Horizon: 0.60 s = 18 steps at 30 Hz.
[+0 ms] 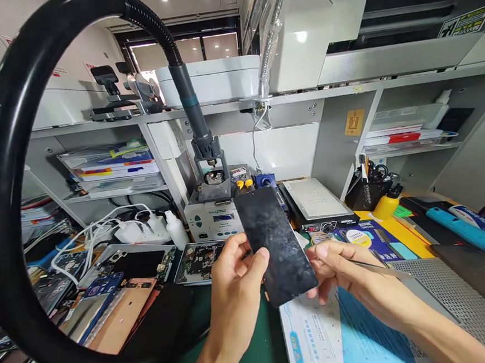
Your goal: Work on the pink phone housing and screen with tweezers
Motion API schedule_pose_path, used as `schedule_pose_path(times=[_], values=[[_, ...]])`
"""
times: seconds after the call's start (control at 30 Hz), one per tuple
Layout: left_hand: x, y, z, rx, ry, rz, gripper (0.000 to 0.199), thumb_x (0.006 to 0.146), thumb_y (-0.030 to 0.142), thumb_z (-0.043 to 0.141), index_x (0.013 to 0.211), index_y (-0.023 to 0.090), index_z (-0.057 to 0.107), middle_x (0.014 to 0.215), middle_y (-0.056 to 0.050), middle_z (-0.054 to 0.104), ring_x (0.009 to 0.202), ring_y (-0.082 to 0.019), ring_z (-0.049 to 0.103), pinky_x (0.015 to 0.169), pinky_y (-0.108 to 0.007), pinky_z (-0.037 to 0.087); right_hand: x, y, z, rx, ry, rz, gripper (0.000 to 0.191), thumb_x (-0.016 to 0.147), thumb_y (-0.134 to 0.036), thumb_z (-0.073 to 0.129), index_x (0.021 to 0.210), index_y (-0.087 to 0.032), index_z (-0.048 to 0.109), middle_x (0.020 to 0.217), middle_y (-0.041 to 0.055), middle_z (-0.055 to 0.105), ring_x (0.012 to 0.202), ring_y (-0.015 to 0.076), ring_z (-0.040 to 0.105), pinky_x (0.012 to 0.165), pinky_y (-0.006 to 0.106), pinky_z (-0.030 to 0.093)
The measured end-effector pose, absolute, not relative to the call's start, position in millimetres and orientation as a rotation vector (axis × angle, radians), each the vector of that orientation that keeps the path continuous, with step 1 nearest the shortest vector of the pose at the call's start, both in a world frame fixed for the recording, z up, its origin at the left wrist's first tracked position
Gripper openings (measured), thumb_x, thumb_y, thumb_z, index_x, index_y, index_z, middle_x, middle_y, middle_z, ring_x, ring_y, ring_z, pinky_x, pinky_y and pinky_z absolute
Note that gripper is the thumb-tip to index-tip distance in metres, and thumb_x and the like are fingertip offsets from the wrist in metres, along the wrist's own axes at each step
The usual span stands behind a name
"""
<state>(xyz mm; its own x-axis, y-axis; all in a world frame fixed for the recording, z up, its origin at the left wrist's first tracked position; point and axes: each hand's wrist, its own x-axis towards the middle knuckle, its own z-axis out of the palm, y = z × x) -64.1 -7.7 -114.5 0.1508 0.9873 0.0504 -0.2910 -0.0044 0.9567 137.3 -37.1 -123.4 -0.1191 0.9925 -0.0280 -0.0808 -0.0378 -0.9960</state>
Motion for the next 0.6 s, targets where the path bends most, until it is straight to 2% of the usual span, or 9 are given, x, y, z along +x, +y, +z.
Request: schedule_pose_path(times=[0.2, 0.43, 0.6], values=[[-62.9, -14.8, -110.7, 1.129, 0.845, 1.193, 0.023, 0.090, 0.035, 0.068, 0.108, 0.021, 0.066, 0.100, -0.006, 0.076, 0.080, -0.018, 0.067, 0.071, -0.028, 0.053, 132.1, -44.0, -122.0, -1.113, -1.219, 1.395, 0.022, 0.087, -0.038, 0.079, 0.083, -0.020, 0.067, 0.073, 0.0004, 0.074, 0.069, 0.0171, 0.072, 0.065, 0.028, 0.055], [-59.7, -17.1, -104.8, 1.206, 0.895, 1.222, 0.020, 0.089, 0.037, 0.069, 0.101, 0.020, 0.068, 0.094, -0.004, 0.077, 0.084, -0.018, 0.069, 0.076, -0.026, 0.054, 132.3, -44.5, -119.2, -1.156, -1.240, 1.352, 0.026, 0.086, -0.040, 0.079, 0.074, -0.019, 0.068, 0.065, 0.0012, 0.075, 0.063, 0.0158, 0.070, 0.065, 0.027, 0.052], [-55.7, -15.0, -109.9, 1.172, 1.011, 1.327, 0.034, 0.084, 0.039, 0.075, 0.112, 0.020, 0.067, 0.096, -0.005, 0.076, 0.090, -0.020, 0.071, 0.083, -0.027, 0.055, 128.6, -44.7, -120.0, -1.197, -1.236, 1.304, 0.030, 0.084, -0.045, 0.079, 0.073, -0.019, 0.069, 0.064, 0.0013, 0.074, 0.062, 0.0168, 0.070, 0.064, 0.028, 0.052]])
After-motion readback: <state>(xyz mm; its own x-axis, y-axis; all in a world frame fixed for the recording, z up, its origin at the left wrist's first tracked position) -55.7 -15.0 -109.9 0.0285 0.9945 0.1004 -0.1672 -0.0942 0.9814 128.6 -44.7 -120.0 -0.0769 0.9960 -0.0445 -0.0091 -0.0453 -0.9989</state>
